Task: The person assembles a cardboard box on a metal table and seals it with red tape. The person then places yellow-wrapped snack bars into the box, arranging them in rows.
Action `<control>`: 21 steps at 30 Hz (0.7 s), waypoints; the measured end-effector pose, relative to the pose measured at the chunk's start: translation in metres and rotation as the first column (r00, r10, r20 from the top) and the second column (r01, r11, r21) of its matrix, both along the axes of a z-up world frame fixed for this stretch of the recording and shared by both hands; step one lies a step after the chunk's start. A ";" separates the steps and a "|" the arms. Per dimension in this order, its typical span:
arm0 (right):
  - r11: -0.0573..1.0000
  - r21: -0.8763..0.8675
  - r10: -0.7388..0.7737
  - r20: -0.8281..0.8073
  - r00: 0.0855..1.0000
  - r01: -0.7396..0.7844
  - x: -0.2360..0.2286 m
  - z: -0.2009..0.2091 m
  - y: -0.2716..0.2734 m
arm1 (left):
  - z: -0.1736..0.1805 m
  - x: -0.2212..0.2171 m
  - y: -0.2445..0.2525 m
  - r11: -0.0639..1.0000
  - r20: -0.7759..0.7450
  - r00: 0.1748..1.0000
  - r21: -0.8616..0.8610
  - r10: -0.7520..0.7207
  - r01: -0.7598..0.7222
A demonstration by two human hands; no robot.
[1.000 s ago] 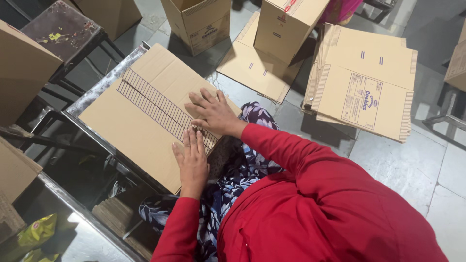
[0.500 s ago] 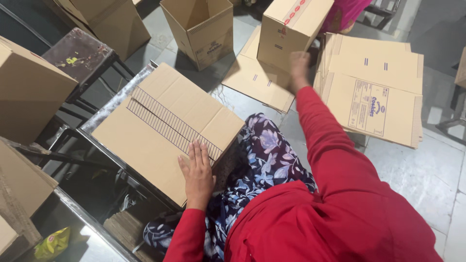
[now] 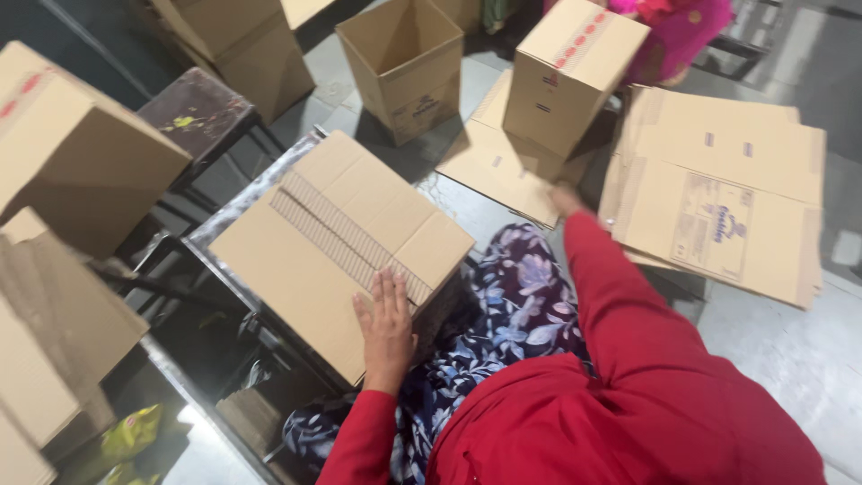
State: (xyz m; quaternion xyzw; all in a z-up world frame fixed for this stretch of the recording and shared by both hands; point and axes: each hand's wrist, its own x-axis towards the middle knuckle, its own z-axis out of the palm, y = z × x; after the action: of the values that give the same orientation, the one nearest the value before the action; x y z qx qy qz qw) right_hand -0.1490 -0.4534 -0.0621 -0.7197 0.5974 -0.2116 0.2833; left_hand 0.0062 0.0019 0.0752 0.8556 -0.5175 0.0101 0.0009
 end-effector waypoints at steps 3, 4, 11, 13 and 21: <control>0.958 -0.025 0.253 -0.392 0.884 -0.285 0.030 -0.030 0.072 | -0.012 0.003 0.001 0.989 -0.037 0.999 -0.148 -0.033 0.027; 0.944 0.014 0.307 -0.410 0.859 -0.331 0.037 -0.030 0.080 | -0.017 0.005 -0.001 0.974 0.001 0.999 -0.225 -0.038 0.038; 0.874 0.043 0.481 -0.221 0.848 -0.485 0.065 0.008 0.095 | -0.045 0.003 0.002 0.959 0.048 0.999 -0.283 0.020 -0.005; 0.880 -0.173 0.440 -0.057 0.896 -0.443 0.089 0.035 0.112 | -0.046 0.005 0.002 0.953 0.119 0.993 -0.302 0.021 0.016; 0.265 -0.544 0.858 -0.244 0.453 -0.796 0.178 0.133 0.232 | 0.018 0.034 0.010 0.987 -0.315 0.941 -0.139 -0.121 0.081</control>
State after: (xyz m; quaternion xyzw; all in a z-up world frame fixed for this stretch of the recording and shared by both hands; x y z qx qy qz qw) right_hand 0.0287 -0.2212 0.0712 -0.9598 0.0197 -0.2414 0.1419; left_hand 0.0406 0.0115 0.0927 0.8163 -0.5521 -0.0979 0.1391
